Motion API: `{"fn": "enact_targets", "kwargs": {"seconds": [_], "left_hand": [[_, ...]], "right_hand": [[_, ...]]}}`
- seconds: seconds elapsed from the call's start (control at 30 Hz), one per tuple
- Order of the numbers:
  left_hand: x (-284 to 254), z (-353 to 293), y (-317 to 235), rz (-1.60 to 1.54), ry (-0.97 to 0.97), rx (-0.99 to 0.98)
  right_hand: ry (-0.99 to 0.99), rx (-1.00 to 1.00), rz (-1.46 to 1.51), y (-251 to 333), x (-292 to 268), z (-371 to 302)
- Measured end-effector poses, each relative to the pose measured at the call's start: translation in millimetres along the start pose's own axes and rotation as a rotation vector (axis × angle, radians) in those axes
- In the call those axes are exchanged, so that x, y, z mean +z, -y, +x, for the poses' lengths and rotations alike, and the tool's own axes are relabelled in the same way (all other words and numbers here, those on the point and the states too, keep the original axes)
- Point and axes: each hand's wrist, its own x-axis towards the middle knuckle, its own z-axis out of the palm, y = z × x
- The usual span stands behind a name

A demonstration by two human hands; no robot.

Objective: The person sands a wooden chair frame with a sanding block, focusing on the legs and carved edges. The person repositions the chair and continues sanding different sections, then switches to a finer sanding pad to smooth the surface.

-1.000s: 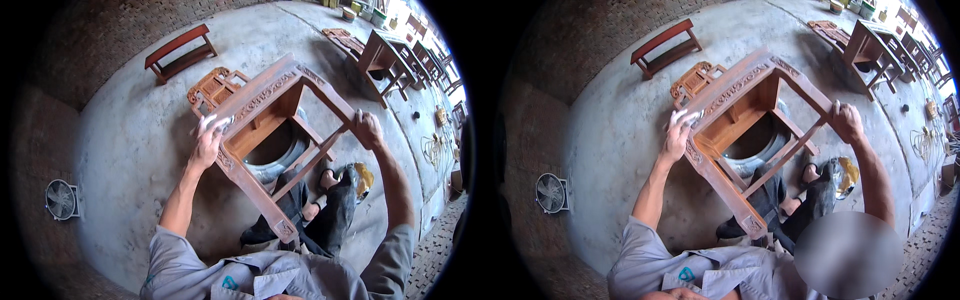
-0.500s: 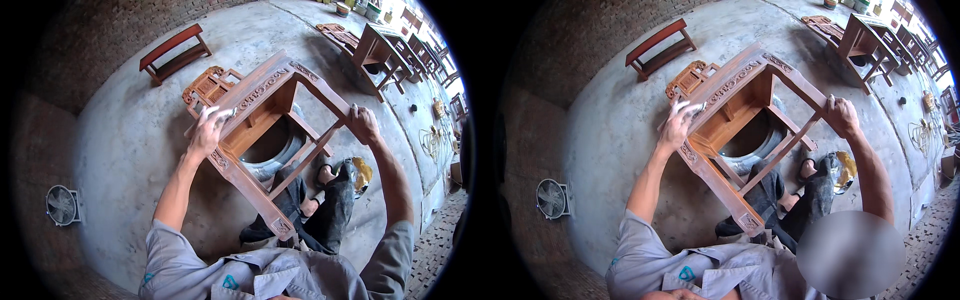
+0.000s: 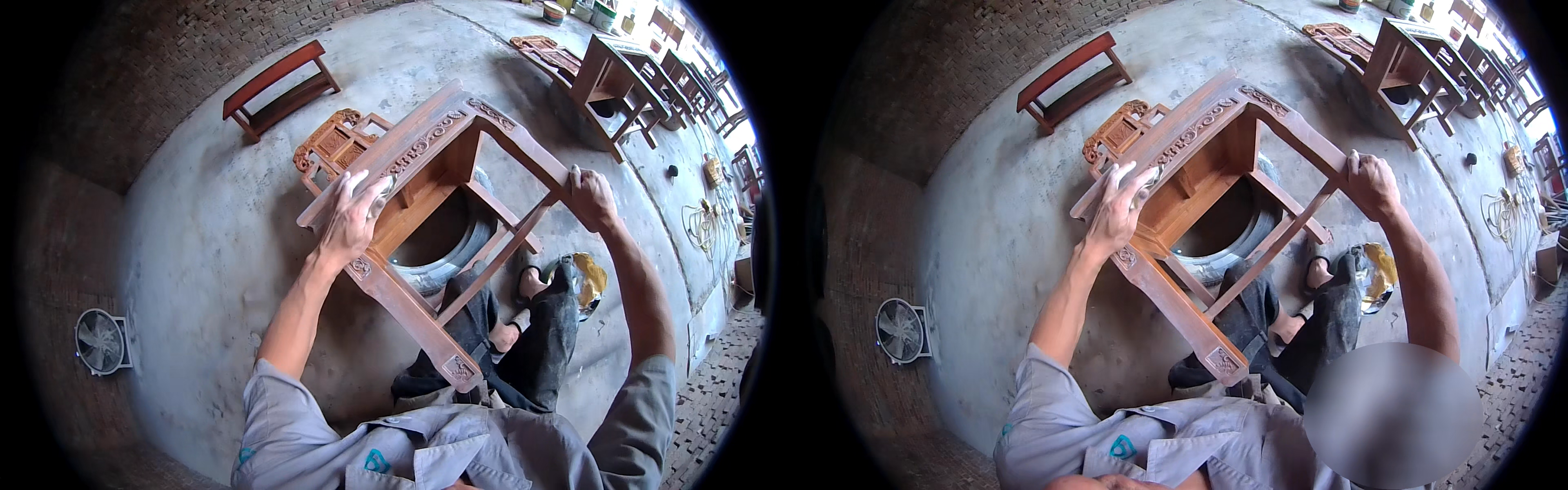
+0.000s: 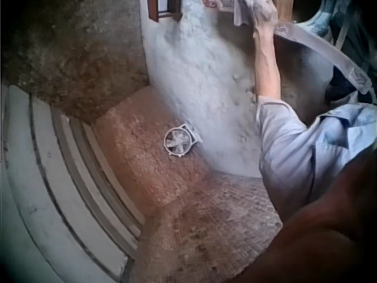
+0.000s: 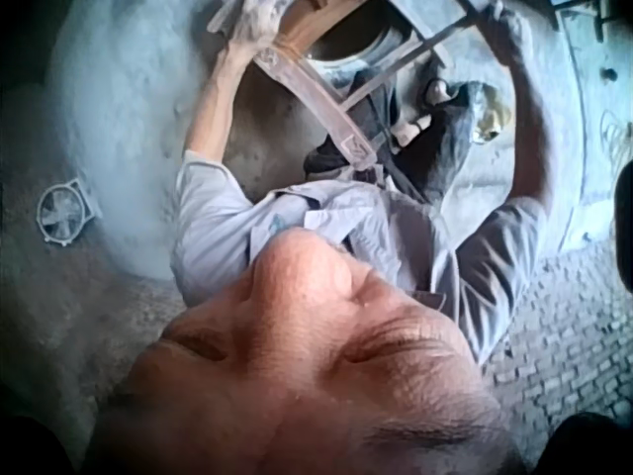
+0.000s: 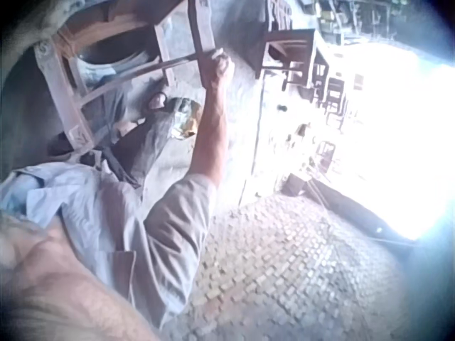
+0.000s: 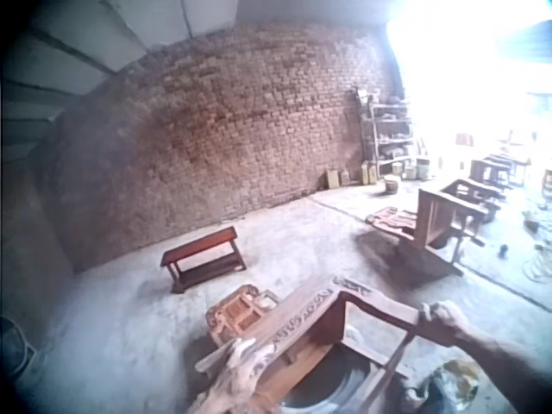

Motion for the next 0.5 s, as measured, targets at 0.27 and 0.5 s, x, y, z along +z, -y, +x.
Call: {"fn": "enact_targets", "kwargs": {"seconds": [0.27, 0.5], "left_hand": [[-5.6, -2.9, 9.2, -0.029, 0.088, 0.009], [-1.7, -10.2, 7.9, 0.022, 0.016, -0.015]], "right_hand": [[0.023, 0.005, 0.036, 5.5, -4.2, -3.4], [0.025, 0.032, 0.083, -4.1, 6.7, -5.1]]}}
